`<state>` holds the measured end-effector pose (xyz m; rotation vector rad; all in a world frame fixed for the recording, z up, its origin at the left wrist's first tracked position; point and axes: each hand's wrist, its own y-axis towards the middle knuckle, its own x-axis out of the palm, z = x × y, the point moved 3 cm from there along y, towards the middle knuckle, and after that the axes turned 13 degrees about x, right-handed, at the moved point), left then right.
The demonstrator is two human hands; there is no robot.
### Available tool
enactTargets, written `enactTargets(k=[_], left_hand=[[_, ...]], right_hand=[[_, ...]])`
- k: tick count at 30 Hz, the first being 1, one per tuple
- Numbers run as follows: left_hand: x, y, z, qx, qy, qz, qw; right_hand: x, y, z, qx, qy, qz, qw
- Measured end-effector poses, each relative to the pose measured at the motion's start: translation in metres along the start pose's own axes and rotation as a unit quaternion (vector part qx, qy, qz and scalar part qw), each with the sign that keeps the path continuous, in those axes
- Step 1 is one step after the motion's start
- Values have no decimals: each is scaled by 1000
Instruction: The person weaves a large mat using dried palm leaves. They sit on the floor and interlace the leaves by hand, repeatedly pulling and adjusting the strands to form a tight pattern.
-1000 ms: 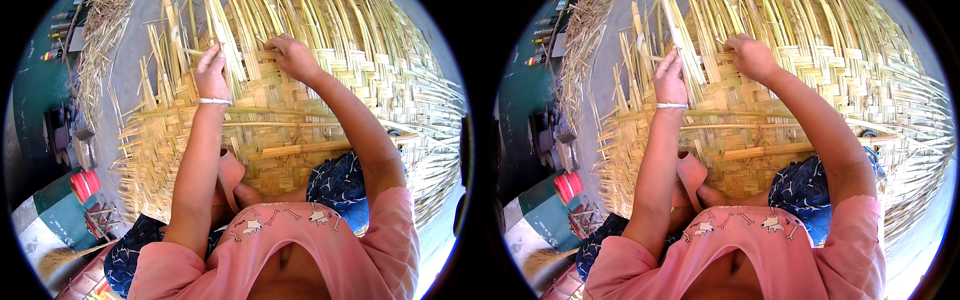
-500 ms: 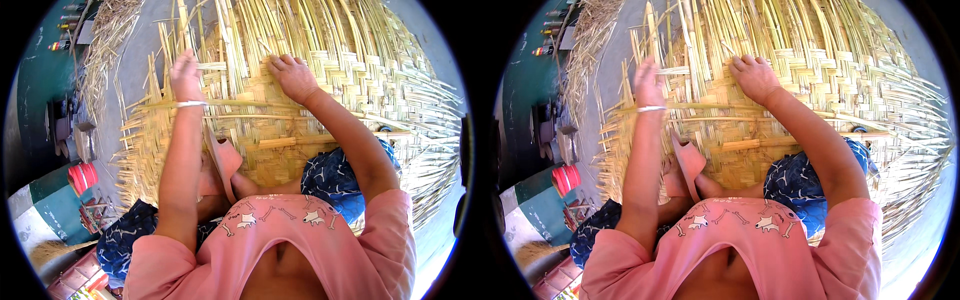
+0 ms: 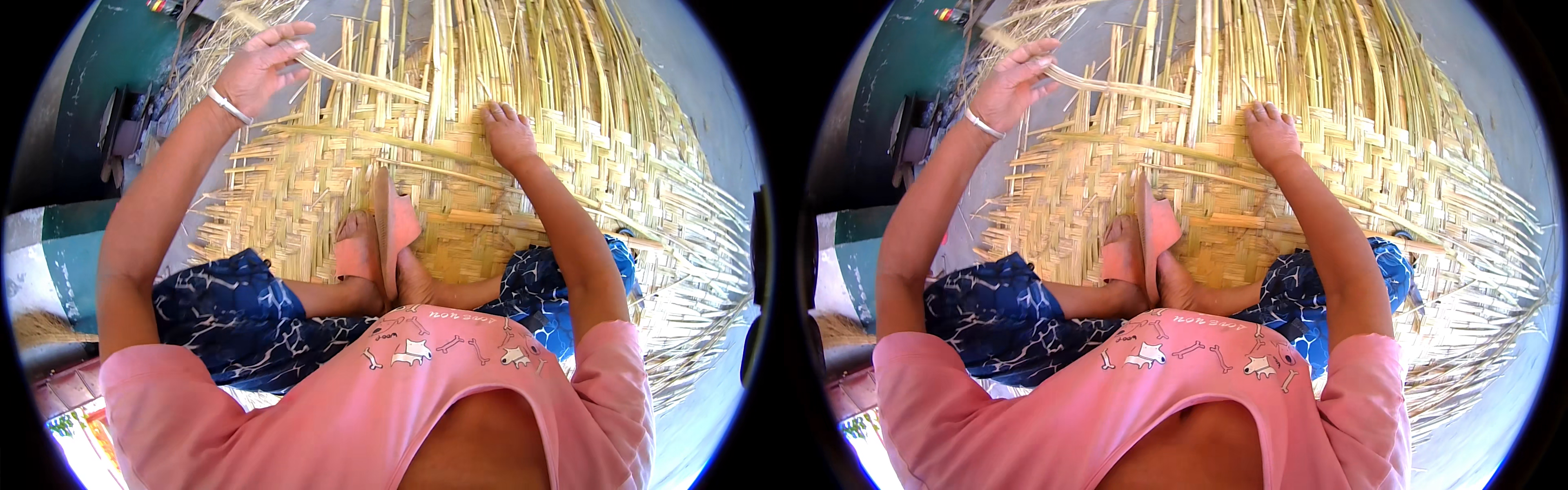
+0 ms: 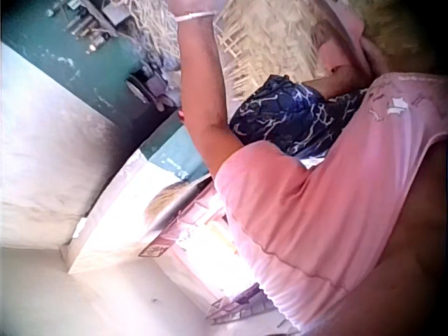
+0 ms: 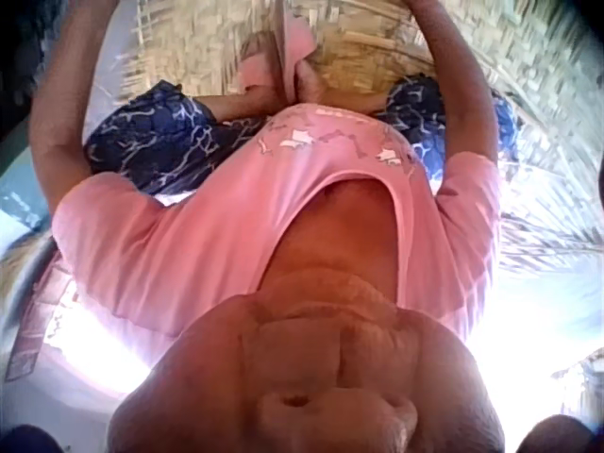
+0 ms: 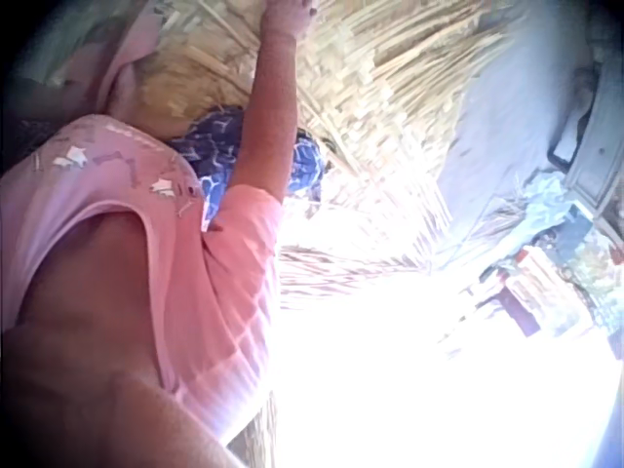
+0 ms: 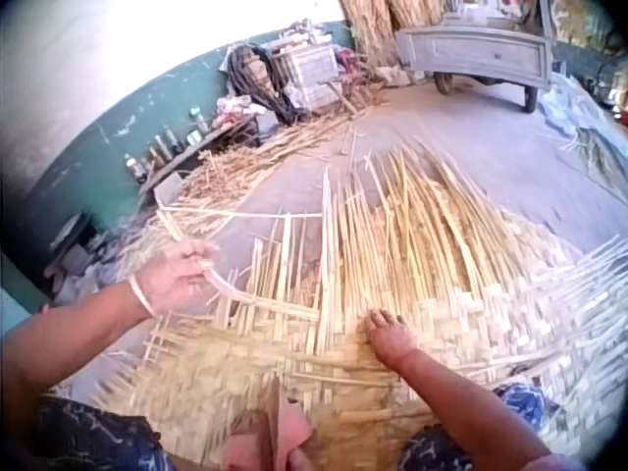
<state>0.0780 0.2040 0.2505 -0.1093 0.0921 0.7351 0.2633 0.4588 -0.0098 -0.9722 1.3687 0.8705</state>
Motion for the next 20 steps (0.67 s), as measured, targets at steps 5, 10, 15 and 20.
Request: enactTargets(k=[5, 10, 15, 20], left_hand=[[-63, -31, 1, 46, 97, 116, 987], [-121, -67, -72, -25, 122, 285, 950], [-176, -66, -153, -86, 10, 328, 941], [-210, -33, -207, -102, -21, 374, 921]], right_hand=[[-34, 26, -15, -13, 53, -47, 997], [-49, 64, -81, -89, 187, -33, 978], [-35, 101, -125, -113, 154, -141, 971], [-31, 122, -133, -71, 148, -224, 961]])
